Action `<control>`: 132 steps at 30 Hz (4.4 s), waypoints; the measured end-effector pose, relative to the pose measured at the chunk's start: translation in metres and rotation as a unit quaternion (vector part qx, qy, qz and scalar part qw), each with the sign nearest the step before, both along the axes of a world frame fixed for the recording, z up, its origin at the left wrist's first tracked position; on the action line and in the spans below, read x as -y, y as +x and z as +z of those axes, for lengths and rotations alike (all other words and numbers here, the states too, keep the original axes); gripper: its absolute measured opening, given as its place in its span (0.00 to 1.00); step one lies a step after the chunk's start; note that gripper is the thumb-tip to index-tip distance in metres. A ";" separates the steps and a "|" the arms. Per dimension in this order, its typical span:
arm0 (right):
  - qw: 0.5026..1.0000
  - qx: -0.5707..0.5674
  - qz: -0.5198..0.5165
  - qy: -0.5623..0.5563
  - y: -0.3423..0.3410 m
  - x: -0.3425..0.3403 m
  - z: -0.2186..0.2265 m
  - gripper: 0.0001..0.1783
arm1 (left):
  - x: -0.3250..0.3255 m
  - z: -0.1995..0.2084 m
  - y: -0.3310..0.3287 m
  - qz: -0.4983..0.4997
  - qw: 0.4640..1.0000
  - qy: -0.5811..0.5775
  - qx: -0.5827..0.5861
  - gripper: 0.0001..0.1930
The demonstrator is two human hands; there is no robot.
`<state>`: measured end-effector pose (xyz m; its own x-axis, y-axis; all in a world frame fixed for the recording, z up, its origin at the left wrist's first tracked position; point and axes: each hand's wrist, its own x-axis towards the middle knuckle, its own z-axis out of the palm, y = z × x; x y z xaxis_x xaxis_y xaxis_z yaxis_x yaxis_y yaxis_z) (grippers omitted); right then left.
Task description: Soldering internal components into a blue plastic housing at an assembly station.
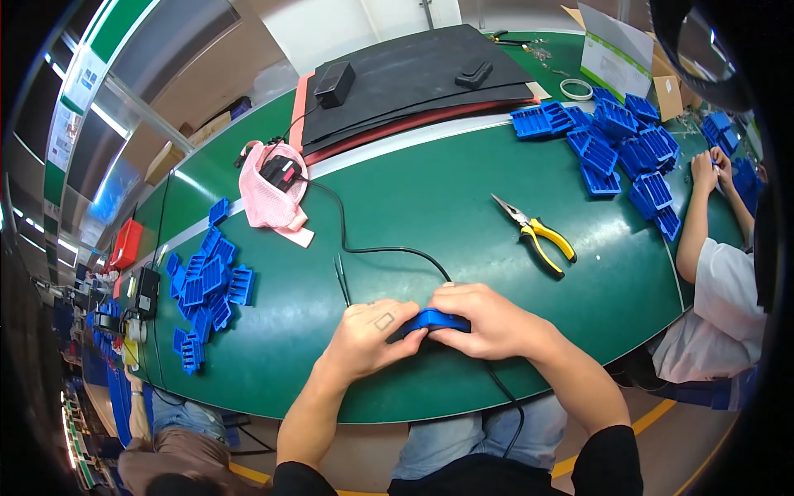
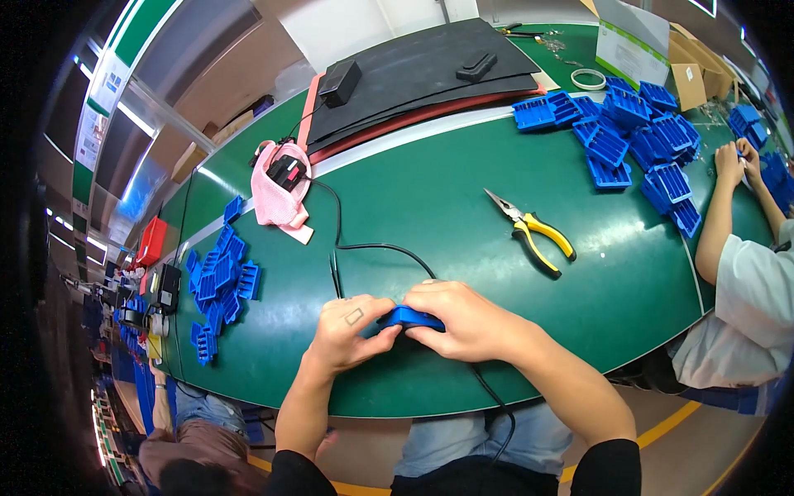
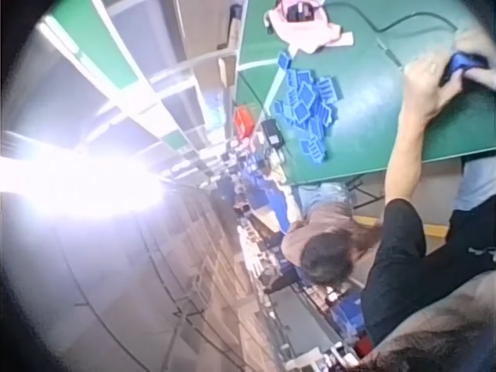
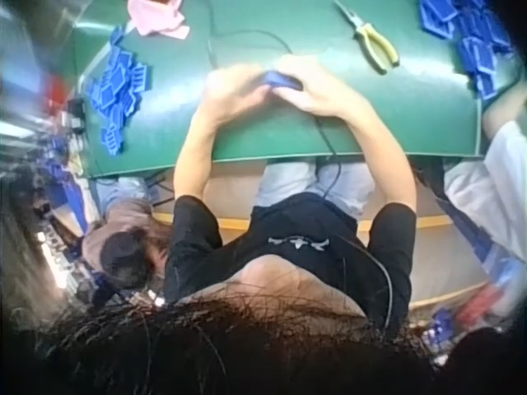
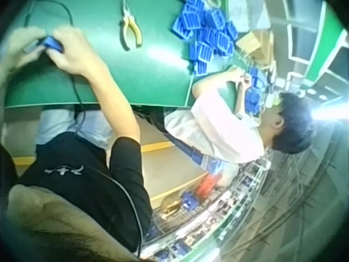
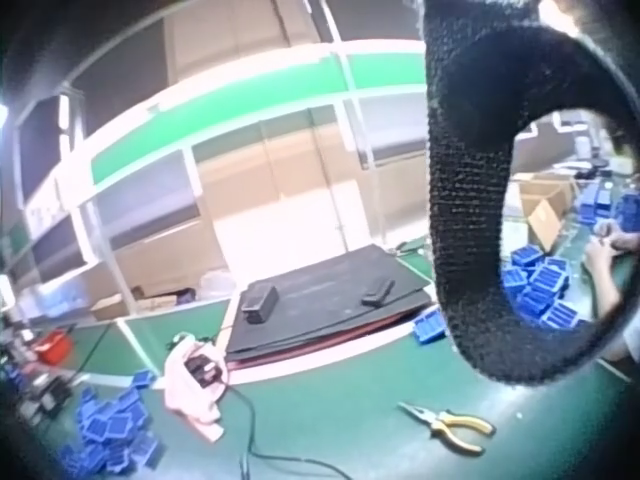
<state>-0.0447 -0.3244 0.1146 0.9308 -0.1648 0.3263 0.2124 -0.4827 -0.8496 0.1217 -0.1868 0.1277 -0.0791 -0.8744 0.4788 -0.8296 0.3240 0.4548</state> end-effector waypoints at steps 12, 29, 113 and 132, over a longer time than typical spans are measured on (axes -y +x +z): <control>0.998 0.054 -0.010 -0.026 0.000 0.001 -0.004 0.08 | 0.003 0.003 0.000 -0.020 0.987 0.065 -0.148 0.12; 0.919 0.031 -0.029 0.391 0.004 -0.017 -0.004 0.10 | 0.007 -0.008 -0.020 0.088 0.976 -0.005 -0.197 0.14; 0.943 0.067 -0.067 0.318 0.013 -0.040 -0.018 0.09 | -0.001 -0.010 -0.019 0.021 0.857 0.010 -0.515 0.09; 0.975 0.092 -0.109 0.172 0.013 -0.035 -0.014 0.10 | 0.000 -0.013 -0.024 0.048 0.838 0.018 -0.543 0.11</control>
<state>-0.0314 -0.2891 0.1010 0.7926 -0.4806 0.3752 0.3006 -0.2274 -0.9263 0.0973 -0.1869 0.1148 0.4587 -0.8666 0.1967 0.0571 0.2496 0.9667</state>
